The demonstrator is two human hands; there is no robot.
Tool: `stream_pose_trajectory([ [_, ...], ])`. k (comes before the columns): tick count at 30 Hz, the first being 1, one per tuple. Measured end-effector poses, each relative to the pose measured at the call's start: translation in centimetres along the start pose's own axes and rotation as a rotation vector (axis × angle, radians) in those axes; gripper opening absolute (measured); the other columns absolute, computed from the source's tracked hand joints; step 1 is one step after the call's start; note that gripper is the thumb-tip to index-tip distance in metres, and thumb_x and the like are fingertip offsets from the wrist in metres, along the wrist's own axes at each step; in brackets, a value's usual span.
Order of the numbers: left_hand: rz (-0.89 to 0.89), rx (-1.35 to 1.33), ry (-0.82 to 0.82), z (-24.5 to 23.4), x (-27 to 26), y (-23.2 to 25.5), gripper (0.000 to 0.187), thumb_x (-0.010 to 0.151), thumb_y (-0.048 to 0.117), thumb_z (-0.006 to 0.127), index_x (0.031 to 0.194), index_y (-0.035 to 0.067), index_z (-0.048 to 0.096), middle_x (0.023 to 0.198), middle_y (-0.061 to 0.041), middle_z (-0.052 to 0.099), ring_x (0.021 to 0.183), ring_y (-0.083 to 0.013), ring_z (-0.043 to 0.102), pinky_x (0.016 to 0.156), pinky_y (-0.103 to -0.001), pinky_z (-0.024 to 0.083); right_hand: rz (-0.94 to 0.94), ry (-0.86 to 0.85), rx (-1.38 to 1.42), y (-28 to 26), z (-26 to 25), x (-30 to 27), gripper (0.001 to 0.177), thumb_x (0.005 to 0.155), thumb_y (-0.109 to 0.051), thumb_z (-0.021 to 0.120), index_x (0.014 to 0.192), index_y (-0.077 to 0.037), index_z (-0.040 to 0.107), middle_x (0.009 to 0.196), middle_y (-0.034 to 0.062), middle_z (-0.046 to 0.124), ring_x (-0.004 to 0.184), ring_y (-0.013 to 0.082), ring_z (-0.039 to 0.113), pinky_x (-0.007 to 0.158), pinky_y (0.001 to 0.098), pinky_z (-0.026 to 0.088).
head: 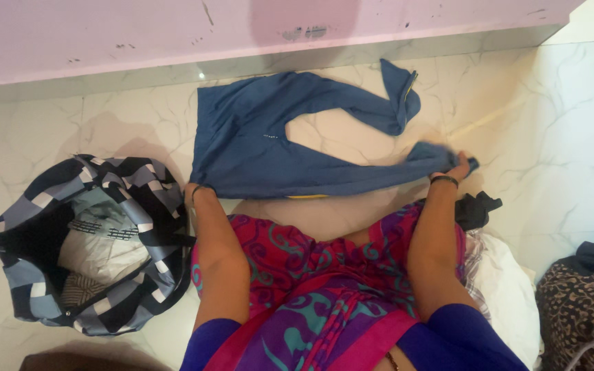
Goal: The person sits on the floor and folds a light gray t-shirt, smoothing it out and folding it into a compact rectangle before placing it into a nearby duffel bag. The person then picks up a pair of blue pants, lays them flat, and begins folding them.
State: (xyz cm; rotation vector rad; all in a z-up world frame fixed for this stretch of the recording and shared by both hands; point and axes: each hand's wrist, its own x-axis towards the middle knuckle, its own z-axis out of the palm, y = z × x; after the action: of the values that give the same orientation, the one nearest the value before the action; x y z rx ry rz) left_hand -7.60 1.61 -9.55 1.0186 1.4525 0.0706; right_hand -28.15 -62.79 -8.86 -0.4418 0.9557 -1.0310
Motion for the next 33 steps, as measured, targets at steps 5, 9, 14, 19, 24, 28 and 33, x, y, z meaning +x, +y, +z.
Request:
stream_pose_trajectory([
  [5,0.062,-0.07,0.006,0.6,-0.4,0.4,0.039,0.099,0.019,0.053,0.119,-0.011,0.068,0.12,-0.018,0.074,0.098,-0.0278,0.074,0.08,-0.042,0.061,-0.164,0.158,0.263,-1.7,1.3,-0.9,0.039,0.081,-0.011,0.075,0.116,-0.009,0.057,0.114,0.0182,0.068,0.1,0.0383,0.068,0.086,0.057,0.061],
  [9,0.121,-0.112,-0.101,2.2,-1.0,0.8,0.039,0.1,0.018,0.052,0.118,-0.011,0.069,0.119,-0.018,0.074,0.097,-0.0277,0.075,0.079,-0.042,0.061,0.08,0.259,-0.005,-2.1,2.4,1.8,0.027,0.083,0.005,0.072,0.108,0.014,0.068,0.113,0.0255,0.073,0.091,0.0398,0.076,0.078,0.0559,0.068],
  [14,0.23,-0.175,-0.441,3.3,-1.3,3.6,0.026,0.097,0.025,0.059,0.119,0.013,0.067,0.118,-0.006,0.067,0.102,-0.022,0.061,0.076,-0.048,0.05,0.086,-0.019,-0.001,-6.0,6.2,5.2,0.02,0.086,0.009,0.067,0.106,0.012,0.068,0.107,0.0251,0.073,0.092,0.0398,0.073,0.082,0.0568,0.067],
  [19,0.416,-0.174,-0.686,0.7,0.2,7.9,0.029,0.083,0.009,0.067,0.109,0.015,0.078,0.102,-0.004,0.066,0.091,-0.0202,0.062,0.076,-0.043,0.055,-0.002,-0.383,0.254,-11.2,7.2,4.1,0.03,0.098,-0.015,0.052,0.119,0.004,0.065,0.117,0.0255,0.075,0.115,0.0451,0.071,0.091,0.0615,0.062],
  [24,0.38,0.232,-0.793,-4.0,3.0,6.8,0.023,0.097,0.021,0.068,0.118,0.014,0.074,0.09,-0.002,0.06,0.075,-0.0165,0.052,0.06,-0.037,0.042,-0.158,-0.255,-0.096,-9.9,0.0,5.3,0.033,0.098,-0.016,0.051,0.126,-0.004,0.064,0.12,0.0199,0.074,0.112,0.0399,0.073,0.09,0.0581,0.061],
  [28,0.284,0.584,-0.733,-7.7,4.8,3.8,0.029,0.095,0.022,0.064,0.122,0.015,0.072,0.094,-0.005,0.066,0.068,-0.0171,0.055,0.06,-0.036,0.048,-0.049,0.083,-1.045,-8.1,-6.7,9.9,0.035,0.103,-0.022,0.057,0.126,0.001,0.07,0.115,0.0164,0.079,0.104,0.0339,0.074,0.09,0.0554,0.058],
  [33,0.435,0.715,-0.663,-7.3,6.1,2.4,0.033,0.101,0.031,0.063,0.126,0.011,0.072,0.11,-0.016,0.075,0.065,-0.0222,0.057,0.065,-0.041,0.044,-0.5,-0.06,-2.352,-6.9,-8.2,11.9,0.03,0.114,-0.016,0.045,0.122,0.001,0.068,0.115,0.0196,0.076,0.105,0.0301,0.07,0.11,0.0549,0.039],
])
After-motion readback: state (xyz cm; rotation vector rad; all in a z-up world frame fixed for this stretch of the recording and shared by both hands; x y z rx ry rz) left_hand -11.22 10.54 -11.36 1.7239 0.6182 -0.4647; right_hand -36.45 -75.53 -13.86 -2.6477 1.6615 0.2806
